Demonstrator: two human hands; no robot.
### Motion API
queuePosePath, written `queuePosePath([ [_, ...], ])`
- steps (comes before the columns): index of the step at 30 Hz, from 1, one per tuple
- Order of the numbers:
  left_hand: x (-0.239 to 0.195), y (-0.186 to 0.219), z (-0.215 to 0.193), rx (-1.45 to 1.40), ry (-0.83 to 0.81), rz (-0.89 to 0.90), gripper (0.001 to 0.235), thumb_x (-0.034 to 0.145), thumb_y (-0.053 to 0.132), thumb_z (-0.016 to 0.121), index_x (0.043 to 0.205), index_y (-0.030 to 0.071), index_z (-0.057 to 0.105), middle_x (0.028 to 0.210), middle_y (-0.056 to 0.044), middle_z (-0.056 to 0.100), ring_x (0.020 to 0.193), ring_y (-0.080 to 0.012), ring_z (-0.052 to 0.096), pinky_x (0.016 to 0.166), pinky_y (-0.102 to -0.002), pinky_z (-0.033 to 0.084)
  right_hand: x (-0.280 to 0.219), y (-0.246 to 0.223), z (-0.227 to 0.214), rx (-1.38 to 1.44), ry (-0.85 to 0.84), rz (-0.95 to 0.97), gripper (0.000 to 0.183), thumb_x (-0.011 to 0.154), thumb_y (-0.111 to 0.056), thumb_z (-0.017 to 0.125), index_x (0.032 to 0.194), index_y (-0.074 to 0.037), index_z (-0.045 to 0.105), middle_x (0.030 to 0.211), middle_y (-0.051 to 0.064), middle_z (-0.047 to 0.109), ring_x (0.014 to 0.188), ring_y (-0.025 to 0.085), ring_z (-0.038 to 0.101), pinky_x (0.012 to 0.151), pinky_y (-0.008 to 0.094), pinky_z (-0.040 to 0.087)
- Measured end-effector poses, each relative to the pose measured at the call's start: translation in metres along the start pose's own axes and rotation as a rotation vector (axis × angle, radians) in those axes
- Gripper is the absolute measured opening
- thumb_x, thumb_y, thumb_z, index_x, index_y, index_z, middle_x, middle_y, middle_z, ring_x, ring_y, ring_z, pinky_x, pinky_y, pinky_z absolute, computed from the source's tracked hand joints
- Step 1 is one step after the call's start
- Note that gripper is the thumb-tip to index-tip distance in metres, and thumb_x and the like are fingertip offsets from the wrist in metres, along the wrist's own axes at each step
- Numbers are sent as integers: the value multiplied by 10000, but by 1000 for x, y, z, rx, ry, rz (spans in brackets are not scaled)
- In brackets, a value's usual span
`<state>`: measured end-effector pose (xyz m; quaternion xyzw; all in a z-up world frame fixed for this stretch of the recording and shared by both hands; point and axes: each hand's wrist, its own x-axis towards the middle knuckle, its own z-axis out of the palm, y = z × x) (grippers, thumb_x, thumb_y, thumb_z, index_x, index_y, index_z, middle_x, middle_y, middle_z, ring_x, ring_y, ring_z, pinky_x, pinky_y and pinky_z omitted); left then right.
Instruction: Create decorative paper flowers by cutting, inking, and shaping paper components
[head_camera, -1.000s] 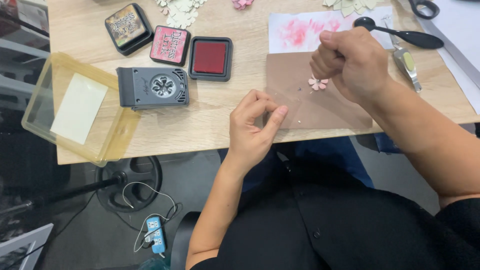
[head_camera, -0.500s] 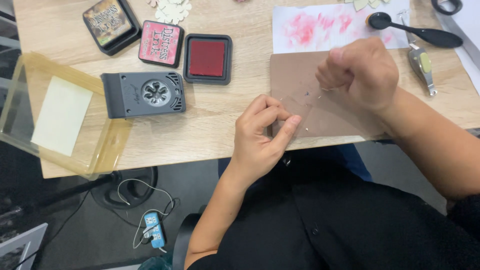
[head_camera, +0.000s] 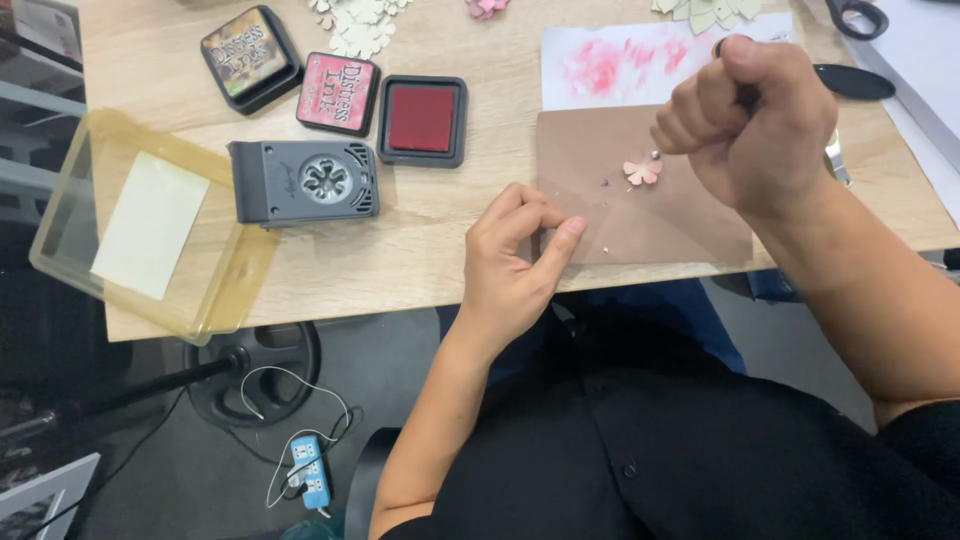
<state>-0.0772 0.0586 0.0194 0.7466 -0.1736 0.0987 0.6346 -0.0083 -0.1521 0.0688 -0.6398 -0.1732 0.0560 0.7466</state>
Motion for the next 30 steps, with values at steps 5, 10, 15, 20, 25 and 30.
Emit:
queuePosePath([
  [5, 0, 1, 0, 16, 2, -12, 155, 978, 130, 675, 836, 75, 647, 840, -15, 501, 763, -138, 505, 730, -270, 428, -2, 20, 1, 33, -65, -21, 497, 1013, -302, 324, 558, -146, 196, 507, 3, 87, 450, 126, 99, 484, 313, 123],
  [10, 3, 2, -1, 5, -22, -26, 166, 973, 112, 672, 815, 67, 644, 833, -29, 506, 728, -135, 486, 664, -265, 404, -2, 26, 4, 54, -26, 4, 534, 1023, -293, 353, 547, -120, 184, 497, 26, 81, 437, 150, 115, 480, 335, 167],
  [15, 7, 1, -1, 18, -47, -49, 172, 977, 143, 677, 821, 73, 656, 844, -28, 525, 723, -128, 489, 644, -259, 396, 1, 35, 3, 47, -81, -49, 482, 1014, -200, 337, 568, -120, 172, 524, 28, 79, 453, 146, 101, 494, 332, 132],
  [20, 7, 1, 0, 35, -43, -14, 173, 980, 146, 668, 828, 64, 657, 840, -36, 544, 751, -144, 525, 664, -269, 418, 1, 37, 5, -22, -186, -117, 478, 1032, -171, 319, 585, -120, 159, 541, 30, 93, 462, 148, 94, 475, 313, 123],
  [25, 1, 1, 0, 40, -24, 11, 148, 976, 133, 675, 847, 63, 660, 835, -28, 515, 737, -140, 513, 690, -269, 422, -3, 36, 1, -109, -329, -117, 484, 1018, -129, 448, 576, -136, 250, 568, -4, 230, 505, 112, 199, 498, 271, 163],
  [30, -6, -4, 5, 90, 13, 42, 138, 965, 139, 682, 841, 83, 656, 825, -18, 536, 741, -141, 534, 692, -276, 426, -3, 47, -25, 27, -190, 103, 132, 921, -132, 517, 829, -84, 435, 676, 74, 419, 594, 194, 444, 593, 301, 398],
])
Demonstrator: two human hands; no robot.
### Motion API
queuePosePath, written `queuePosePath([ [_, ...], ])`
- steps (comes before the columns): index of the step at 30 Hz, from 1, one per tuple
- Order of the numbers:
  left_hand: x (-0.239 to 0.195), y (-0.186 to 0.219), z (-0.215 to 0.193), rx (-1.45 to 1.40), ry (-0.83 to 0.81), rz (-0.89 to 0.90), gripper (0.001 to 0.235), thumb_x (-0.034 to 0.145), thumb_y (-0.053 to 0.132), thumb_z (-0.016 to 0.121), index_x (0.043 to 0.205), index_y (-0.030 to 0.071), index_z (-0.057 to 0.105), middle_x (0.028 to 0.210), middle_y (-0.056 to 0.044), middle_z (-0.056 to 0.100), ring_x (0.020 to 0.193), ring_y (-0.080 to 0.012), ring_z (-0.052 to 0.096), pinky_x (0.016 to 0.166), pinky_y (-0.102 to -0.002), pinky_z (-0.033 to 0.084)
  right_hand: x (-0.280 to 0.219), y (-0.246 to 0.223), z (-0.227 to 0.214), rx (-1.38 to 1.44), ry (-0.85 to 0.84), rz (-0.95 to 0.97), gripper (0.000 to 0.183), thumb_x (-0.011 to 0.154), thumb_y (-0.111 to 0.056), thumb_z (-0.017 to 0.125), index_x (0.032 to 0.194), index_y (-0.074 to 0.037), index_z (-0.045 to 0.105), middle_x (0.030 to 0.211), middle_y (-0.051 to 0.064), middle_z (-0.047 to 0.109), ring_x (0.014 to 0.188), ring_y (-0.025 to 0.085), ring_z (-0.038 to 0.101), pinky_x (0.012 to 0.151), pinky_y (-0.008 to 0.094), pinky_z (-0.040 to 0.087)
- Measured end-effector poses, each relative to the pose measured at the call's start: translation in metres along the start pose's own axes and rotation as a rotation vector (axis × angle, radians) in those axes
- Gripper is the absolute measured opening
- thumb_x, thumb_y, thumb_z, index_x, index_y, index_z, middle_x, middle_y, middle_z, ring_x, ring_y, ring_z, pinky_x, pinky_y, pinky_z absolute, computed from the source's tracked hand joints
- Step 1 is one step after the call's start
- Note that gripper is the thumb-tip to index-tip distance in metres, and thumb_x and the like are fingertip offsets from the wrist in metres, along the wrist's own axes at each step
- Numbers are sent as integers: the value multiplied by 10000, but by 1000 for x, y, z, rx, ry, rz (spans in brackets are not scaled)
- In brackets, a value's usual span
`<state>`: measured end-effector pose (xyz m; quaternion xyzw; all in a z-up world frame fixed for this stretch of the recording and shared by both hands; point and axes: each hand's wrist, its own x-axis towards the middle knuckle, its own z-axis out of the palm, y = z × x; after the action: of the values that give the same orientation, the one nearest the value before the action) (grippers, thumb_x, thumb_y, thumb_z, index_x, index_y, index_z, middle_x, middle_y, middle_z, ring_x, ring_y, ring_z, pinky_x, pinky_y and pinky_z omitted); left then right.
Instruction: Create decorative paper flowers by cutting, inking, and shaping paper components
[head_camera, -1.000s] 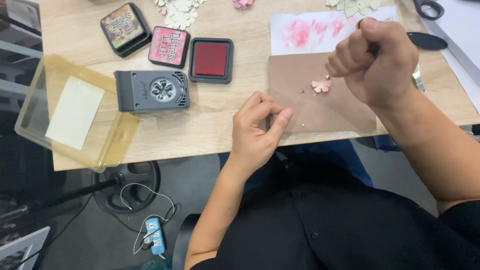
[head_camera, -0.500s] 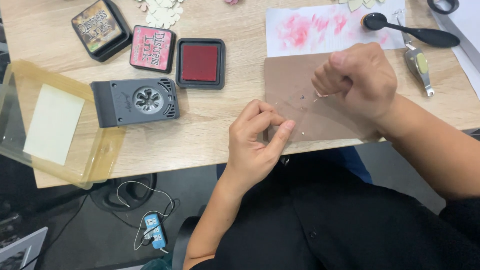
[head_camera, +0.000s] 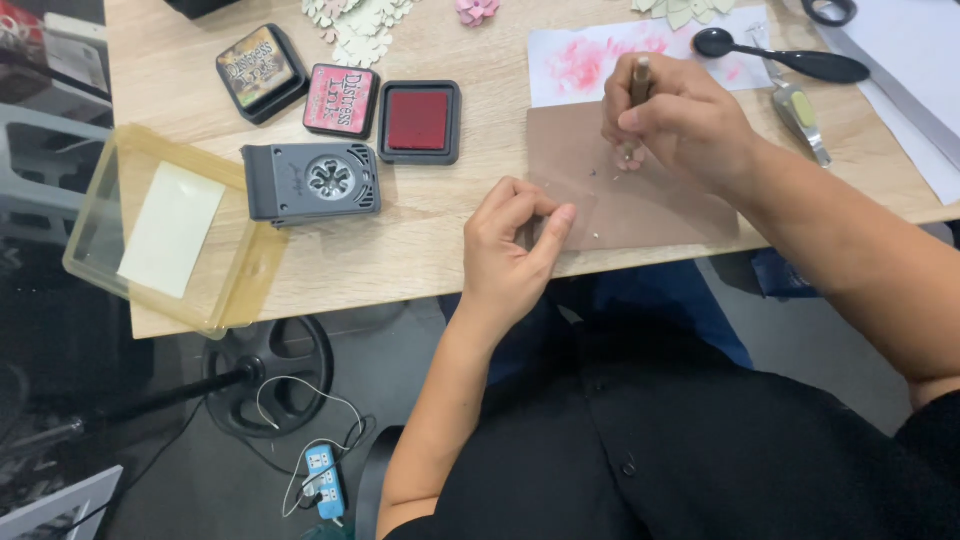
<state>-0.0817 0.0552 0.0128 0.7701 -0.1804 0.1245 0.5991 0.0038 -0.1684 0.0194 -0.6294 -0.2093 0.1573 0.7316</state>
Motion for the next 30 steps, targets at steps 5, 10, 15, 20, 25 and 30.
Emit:
queuePosePath([
  [5, 1, 2, 3, 53, -2, 12, 137, 951, 136, 693, 826, 95, 656, 802, -18, 535, 738, -147, 540, 698, -282, 427, -6, -14, -2, -250, 161, 114, 191, 1076, -134, 484, 1123, -42, 644, 1089, 98, 666, 1059, 188, 680, 823, 279, 565],
  [10, 2, 0, 9, 117, 0, 44, 152, 960, 106, 694, 813, 101, 655, 784, -26, 537, 738, -163, 529, 712, -303, 426, 47, -25, -33, -1009, 235, -237, 273, 1150, -273, 487, 1194, -65, 659, 1083, 143, 727, 968, 360, 667, 811, 438, 434],
  [15, 0, 4, 11, 167, -7, 23, 78, 941, 89, 706, 865, 89, 687, 816, -25, 583, 753, -147, 567, 715, -270, 460, 112, 11, -49, -1543, 166, 202, 318, 944, -44, 463, 1188, -29, 666, 1133, 190, 623, 962, 401, 653, 702, 530, 555],
  [20, -1, 3, 11, 192, -12, 7, 62, 931, 91, 711, 870, 90, 706, 824, -24, 588, 777, -147, 554, 740, -272, 461, 116, 27, -72, -1667, 55, 152, 345, 862, -27, 515, 1164, -95, 665, 1141, 145, 554, 1010, 356, 563, 734, 477, 528],
  [25, 0, 4, 12, 206, 0, -15, 82, 924, 72, 717, 845, 79, 694, 824, -32, 598, 795, -151, 566, 751, -269, 458, 30, -42, -100, -1323, 384, 21, 419, 970, -65, 520, 1336, -149, 706, 1194, 57, 635, 1049, 360, 634, 735, 539, 517],
  [30, 1, 6, 14, 220, -15, -36, 76, 920, 60, 712, 847, 81, 698, 839, -33, 607, 801, -144, 564, 733, -262, 466, -89, -112, -170, -1175, 738, 326, 283, 1052, -62, 507, 1288, -33, 662, 1074, 143, 649, 897, 307, 611, 693, 427, 483],
])
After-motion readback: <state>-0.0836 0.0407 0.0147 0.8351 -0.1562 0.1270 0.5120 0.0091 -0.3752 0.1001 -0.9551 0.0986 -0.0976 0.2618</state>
